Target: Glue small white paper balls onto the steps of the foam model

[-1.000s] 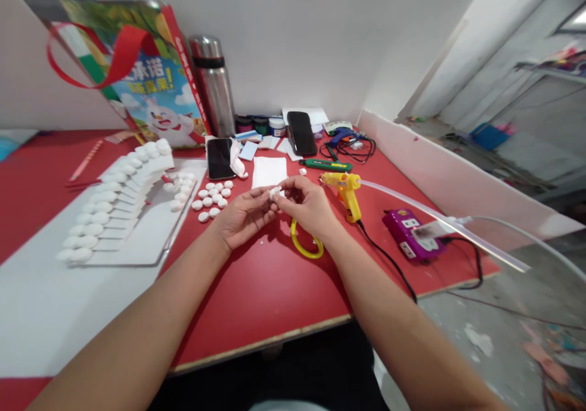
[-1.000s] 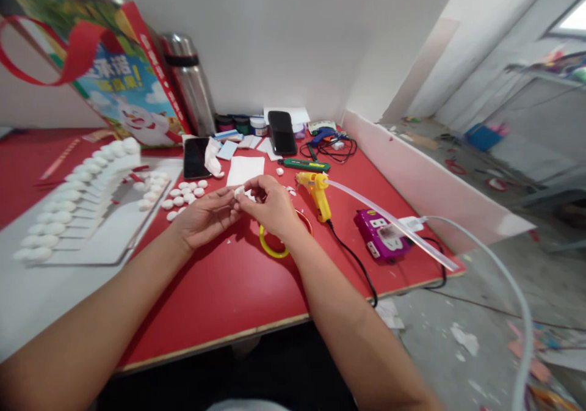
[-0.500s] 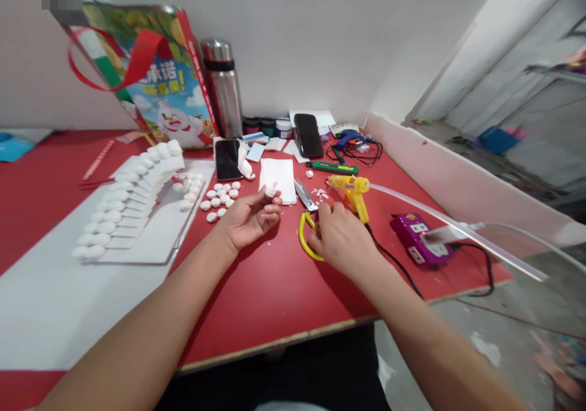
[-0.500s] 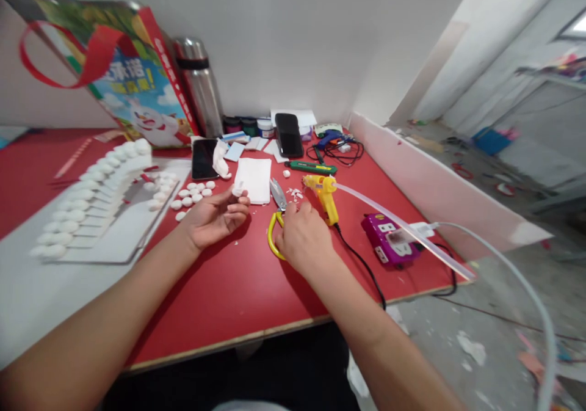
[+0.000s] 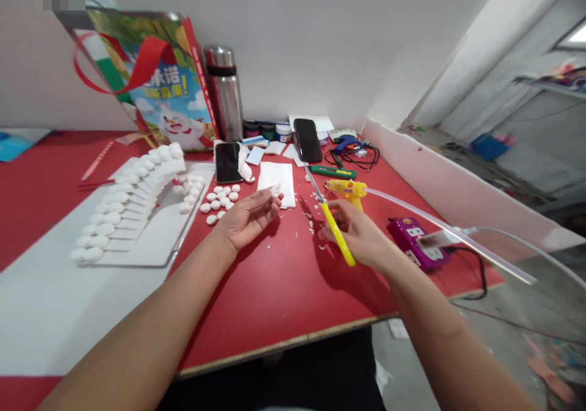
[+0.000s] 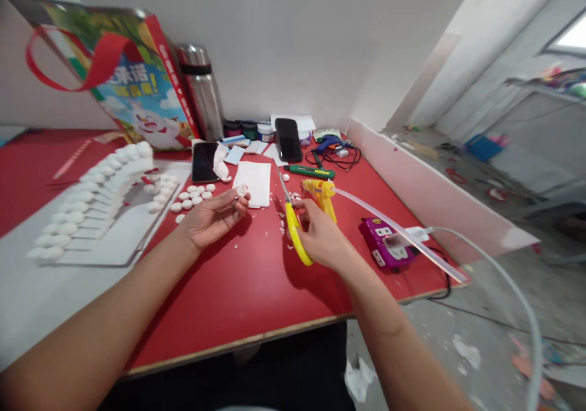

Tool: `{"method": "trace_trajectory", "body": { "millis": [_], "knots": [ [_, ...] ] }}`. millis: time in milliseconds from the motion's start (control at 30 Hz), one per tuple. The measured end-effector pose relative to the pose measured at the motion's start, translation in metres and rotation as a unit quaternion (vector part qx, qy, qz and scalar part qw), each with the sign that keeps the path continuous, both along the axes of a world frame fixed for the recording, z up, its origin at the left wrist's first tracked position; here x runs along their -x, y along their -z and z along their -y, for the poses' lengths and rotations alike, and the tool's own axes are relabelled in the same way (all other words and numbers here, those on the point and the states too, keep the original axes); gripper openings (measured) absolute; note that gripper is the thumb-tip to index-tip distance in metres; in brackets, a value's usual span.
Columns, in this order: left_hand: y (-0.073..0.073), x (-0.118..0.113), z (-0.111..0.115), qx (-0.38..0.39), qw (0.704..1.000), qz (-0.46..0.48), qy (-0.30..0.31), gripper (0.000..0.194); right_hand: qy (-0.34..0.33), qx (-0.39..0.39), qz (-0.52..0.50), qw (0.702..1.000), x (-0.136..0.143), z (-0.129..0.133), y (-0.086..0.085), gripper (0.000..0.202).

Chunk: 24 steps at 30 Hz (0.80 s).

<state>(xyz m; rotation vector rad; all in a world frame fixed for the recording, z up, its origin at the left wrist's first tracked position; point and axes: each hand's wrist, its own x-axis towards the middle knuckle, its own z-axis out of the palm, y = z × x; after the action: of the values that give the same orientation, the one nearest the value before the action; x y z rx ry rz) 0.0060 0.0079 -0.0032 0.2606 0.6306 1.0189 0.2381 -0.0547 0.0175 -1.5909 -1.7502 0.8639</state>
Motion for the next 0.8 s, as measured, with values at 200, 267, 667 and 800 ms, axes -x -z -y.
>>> {"method": "trace_trajectory", "body": {
  "millis": [200,267,667,800],
  "knots": [
    [-0.004,-0.002,0.003,0.011,1.0,-0.007,0.004,0.023,-0.051,0.004,0.01,0.999,0.011,0.014,-0.012,0.051],
    [-0.006,-0.003,0.003,0.011,1.0,-0.01,0.005,0.025,-0.061,-0.011,0.042,0.997,0.017,0.018,-0.014,0.055],
    [0.004,-0.004,0.004,-0.034,0.999,-0.041,0.008,0.021,-0.064,-0.06,0.126,0.988,0.03,0.02,-0.005,0.066],
    [0.003,-0.004,0.005,-0.045,0.997,-0.052,0.022,0.019,-0.057,-0.065,0.132,0.987,0.032,0.019,-0.005,0.064]
  ]
}}
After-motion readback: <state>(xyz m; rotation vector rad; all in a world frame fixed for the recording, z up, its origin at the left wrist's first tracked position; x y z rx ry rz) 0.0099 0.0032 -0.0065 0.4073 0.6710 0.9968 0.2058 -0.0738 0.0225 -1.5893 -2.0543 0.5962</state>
